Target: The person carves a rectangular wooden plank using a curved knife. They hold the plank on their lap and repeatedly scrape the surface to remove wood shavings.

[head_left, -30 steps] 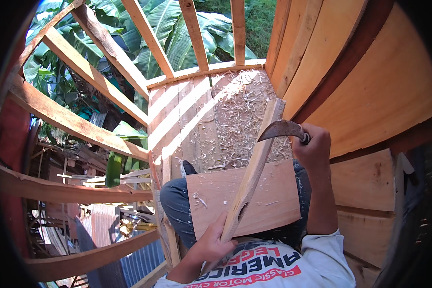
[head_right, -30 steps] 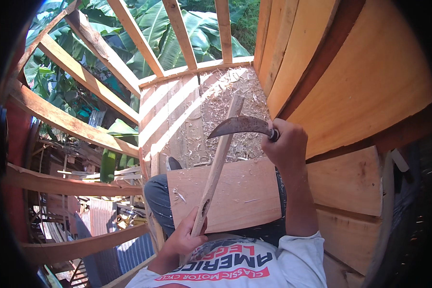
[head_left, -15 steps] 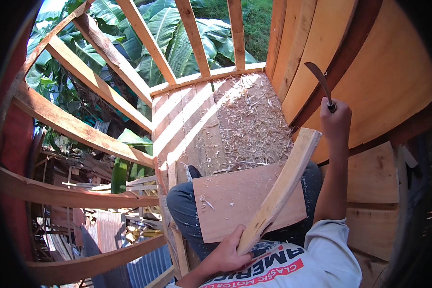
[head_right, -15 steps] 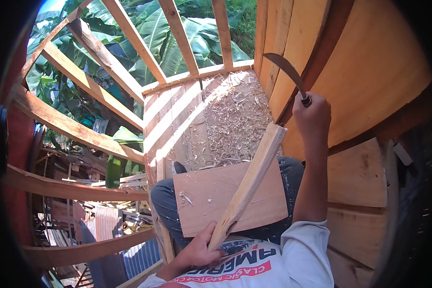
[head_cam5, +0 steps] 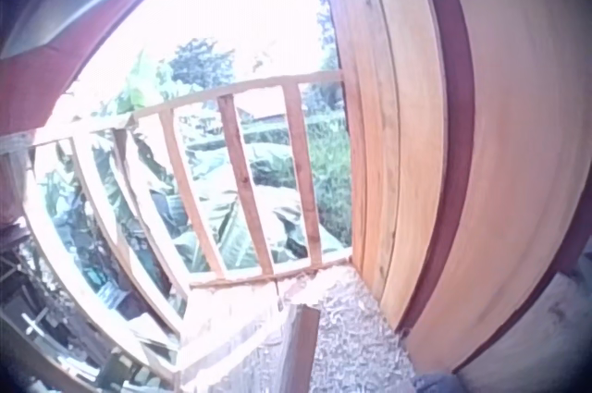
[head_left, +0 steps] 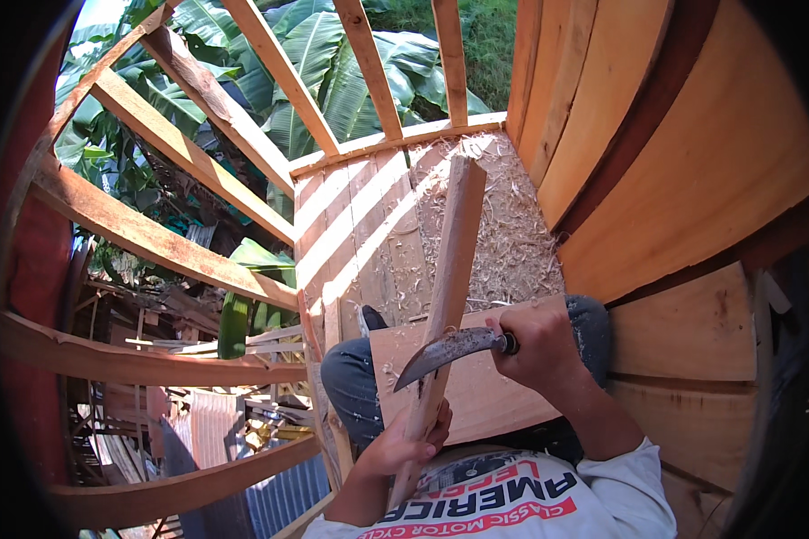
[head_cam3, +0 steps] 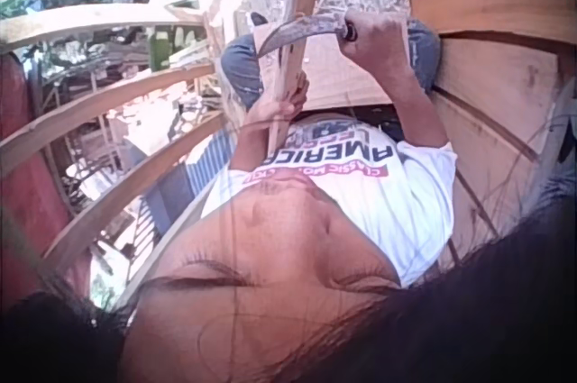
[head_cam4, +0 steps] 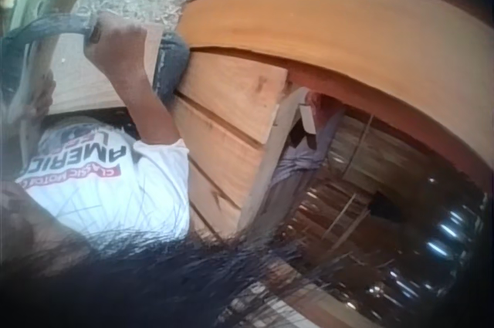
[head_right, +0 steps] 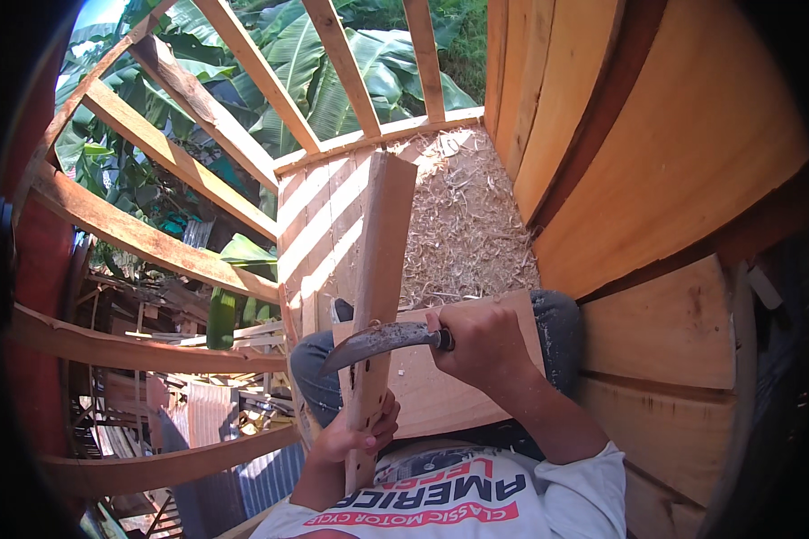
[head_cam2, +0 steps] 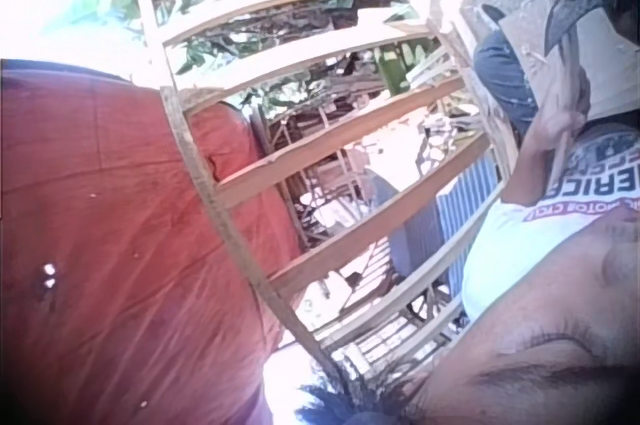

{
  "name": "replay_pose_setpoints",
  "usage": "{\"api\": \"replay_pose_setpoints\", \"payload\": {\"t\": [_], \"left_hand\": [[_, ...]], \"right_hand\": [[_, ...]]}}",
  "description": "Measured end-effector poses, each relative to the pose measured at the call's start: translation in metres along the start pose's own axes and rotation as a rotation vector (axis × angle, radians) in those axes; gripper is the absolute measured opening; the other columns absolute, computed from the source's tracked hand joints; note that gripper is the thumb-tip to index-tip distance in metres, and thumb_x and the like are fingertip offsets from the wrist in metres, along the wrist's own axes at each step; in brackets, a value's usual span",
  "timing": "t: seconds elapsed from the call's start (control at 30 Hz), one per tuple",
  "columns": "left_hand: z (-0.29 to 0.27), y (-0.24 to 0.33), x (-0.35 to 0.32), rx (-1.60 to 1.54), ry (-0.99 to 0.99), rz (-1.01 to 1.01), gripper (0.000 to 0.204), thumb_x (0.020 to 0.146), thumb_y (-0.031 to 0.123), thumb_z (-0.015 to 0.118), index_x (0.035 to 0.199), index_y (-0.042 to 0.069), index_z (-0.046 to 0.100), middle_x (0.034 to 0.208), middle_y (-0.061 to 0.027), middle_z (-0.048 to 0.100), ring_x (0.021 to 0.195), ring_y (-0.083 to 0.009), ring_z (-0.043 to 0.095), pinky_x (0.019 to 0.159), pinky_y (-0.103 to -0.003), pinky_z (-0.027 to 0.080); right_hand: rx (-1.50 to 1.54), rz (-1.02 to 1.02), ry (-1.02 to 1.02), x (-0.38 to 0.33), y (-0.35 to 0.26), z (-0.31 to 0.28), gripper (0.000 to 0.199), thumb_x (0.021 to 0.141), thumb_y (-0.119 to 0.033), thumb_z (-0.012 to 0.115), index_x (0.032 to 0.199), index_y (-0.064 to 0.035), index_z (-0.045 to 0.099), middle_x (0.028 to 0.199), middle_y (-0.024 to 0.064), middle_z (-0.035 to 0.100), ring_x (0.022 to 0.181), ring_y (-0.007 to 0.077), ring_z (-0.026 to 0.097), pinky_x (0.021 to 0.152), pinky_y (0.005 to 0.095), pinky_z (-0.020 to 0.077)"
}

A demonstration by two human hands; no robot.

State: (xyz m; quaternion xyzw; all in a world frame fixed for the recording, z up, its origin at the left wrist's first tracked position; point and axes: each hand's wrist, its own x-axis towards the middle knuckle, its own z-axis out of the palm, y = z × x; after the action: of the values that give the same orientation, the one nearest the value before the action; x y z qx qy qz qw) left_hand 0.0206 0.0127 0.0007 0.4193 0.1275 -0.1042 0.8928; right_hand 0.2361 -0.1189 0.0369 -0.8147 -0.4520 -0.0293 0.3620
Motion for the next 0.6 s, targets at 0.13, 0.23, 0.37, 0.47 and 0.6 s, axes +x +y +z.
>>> {"api": "replay_pose_setpoints", "payload": {"t": [0.13, 0.23, 0.37, 0.47, 0.6], "left_hand": [[0.012, 0.001, 0.001, 0.135, 0.086, 0.030, 0.044, 0.067, 0.020, 0.067, 0.097, 0.006, 0.039, 0.074, -0.0011, 0.039, 0.059, -0.0080, 0.040, 0.049, -0.021, 0.033], [0.023, 0.002, -0.001, 0.298, 0.147, 0.041, 0.041, 0.066, 0.020, 0.064, 0.097, 0.004, 0.041, 0.075, -0.0011, 0.041, 0.062, -0.0091, 0.041, 0.053, -0.023, 0.035], [0.027, 0.001, -0.002, 0.358, 0.143, 0.058, 0.044, 0.065, 0.020, 0.062, 0.101, 0.003, 0.043, 0.077, -0.0011, 0.042, 0.066, -0.0102, 0.043, 0.057, -0.024, 0.037], [0.027, -0.002, -0.003, 0.355, 0.161, 0.064, 0.046, 0.065, 0.019, 0.063, 0.102, 0.002, 0.043, 0.078, -0.0011, 0.042, 0.067, -0.0104, 0.043, 0.059, -0.024, 0.037], [0.038, -0.004, -0.002, 0.490, 0.090, -0.030, 0.046, 0.068, 0.015, 0.063, 0.107, 0.002, 0.043, 0.082, -0.0026, 0.043, 0.073, -0.0121, 0.044, 0.066, -0.026, 0.039]], "right_hand": [[-0.090, -0.027, 0.085, 0.001, 0.009, -0.003, 0.022, 0.079, -0.016, 0.062, 0.060, -0.0074, 0.057, 0.053, 0.0106, 0.054, 0.048, 0.0299, 0.057, 0.048, 0.0379, 0.0453], [-0.131, -0.024, 0.153, 0.004, 0.011, -0.012, 0.016, 0.073, -0.013, 0.063, 0.059, -0.0088, 0.057, 0.052, 0.0090, 0.054, 0.048, 0.0286, 0.058, 0.047, 0.0367, 0.0449], [-0.180, 0.019, 0.246, 0.007, 0.022, -0.016, 0.010, 0.066, -0.010, 0.064, 0.059, -0.0106, 0.056, 0.051, 0.0075, 0.052, 0.048, 0.0277, 0.058, 0.046, 0.0358, 0.0443], [-0.153, 0.020, 0.253, 0.013, 0.019, -0.019, 0.011, 0.067, -0.010, 0.062, 0.058, -0.0112, 0.055, 0.051, 0.0084, 0.051, 0.049, 0.0303, 0.057, 0.046, 0.0369, 0.0430], [-0.084, 0.232, 0.380, 0.033, 0.048, -0.032, 0.027, 0.081, -0.013, 0.058, 0.057, -0.0035, 0.048, 0.048, 0.0108, 0.041, 0.042, 0.0205, 0.046, 0.044, 0.0359, 0.0354]]}}
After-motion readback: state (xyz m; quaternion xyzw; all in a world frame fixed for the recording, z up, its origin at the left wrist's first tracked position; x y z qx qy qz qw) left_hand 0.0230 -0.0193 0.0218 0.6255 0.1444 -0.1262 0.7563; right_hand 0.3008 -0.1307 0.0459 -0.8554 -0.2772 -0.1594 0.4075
